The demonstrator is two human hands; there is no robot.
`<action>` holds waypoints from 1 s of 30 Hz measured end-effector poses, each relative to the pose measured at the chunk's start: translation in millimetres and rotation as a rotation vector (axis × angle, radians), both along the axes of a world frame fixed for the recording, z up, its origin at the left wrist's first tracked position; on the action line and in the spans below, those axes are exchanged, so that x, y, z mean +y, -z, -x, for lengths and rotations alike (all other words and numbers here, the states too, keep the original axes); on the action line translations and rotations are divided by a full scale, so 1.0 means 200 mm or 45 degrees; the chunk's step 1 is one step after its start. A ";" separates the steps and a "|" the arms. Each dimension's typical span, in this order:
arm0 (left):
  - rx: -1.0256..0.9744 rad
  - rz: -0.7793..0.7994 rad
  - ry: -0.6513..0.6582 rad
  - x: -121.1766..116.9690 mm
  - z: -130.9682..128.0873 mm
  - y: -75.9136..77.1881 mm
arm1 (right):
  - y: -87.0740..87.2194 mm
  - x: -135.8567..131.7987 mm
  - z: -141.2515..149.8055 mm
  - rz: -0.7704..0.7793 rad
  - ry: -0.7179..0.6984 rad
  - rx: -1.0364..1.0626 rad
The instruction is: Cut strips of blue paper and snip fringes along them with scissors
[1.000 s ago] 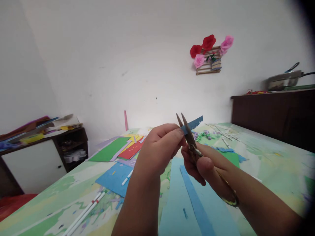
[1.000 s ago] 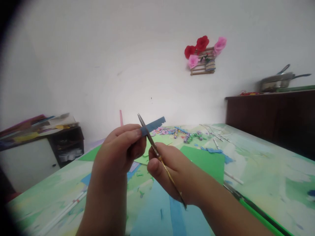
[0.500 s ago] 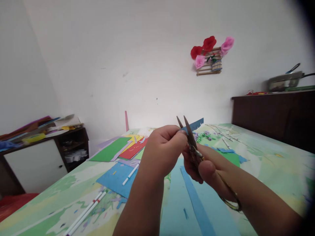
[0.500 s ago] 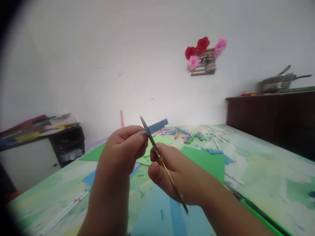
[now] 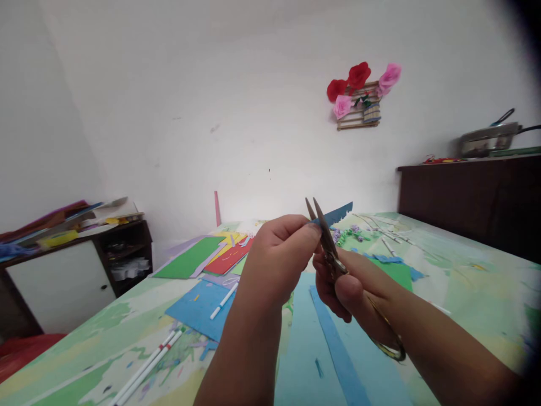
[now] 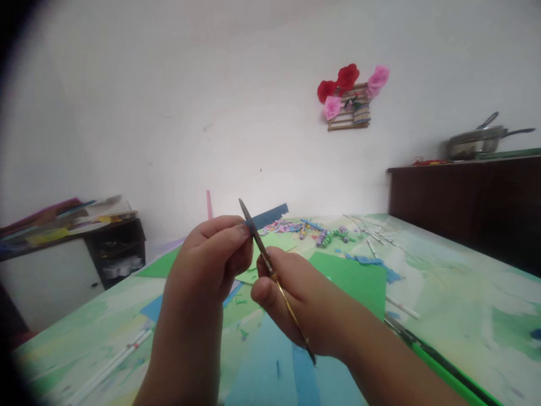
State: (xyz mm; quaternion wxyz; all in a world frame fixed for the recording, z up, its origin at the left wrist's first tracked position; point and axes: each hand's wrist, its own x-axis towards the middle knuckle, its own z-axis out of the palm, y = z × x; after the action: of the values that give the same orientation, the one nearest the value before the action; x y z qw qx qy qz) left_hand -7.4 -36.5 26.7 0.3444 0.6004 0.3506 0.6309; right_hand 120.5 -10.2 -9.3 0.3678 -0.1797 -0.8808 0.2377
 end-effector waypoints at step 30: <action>-0.054 0.094 -0.054 -0.04 -0.01 -0.02 | 0.01 0.00 -0.01 0.075 0.096 -0.065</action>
State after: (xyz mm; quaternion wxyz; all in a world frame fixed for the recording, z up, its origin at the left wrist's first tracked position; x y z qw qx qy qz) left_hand -5.1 -43.9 30.2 0.3602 0.5664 0.3788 0.6372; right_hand 121.7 -9.4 -11.6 0.3486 -0.2295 -0.8752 0.2447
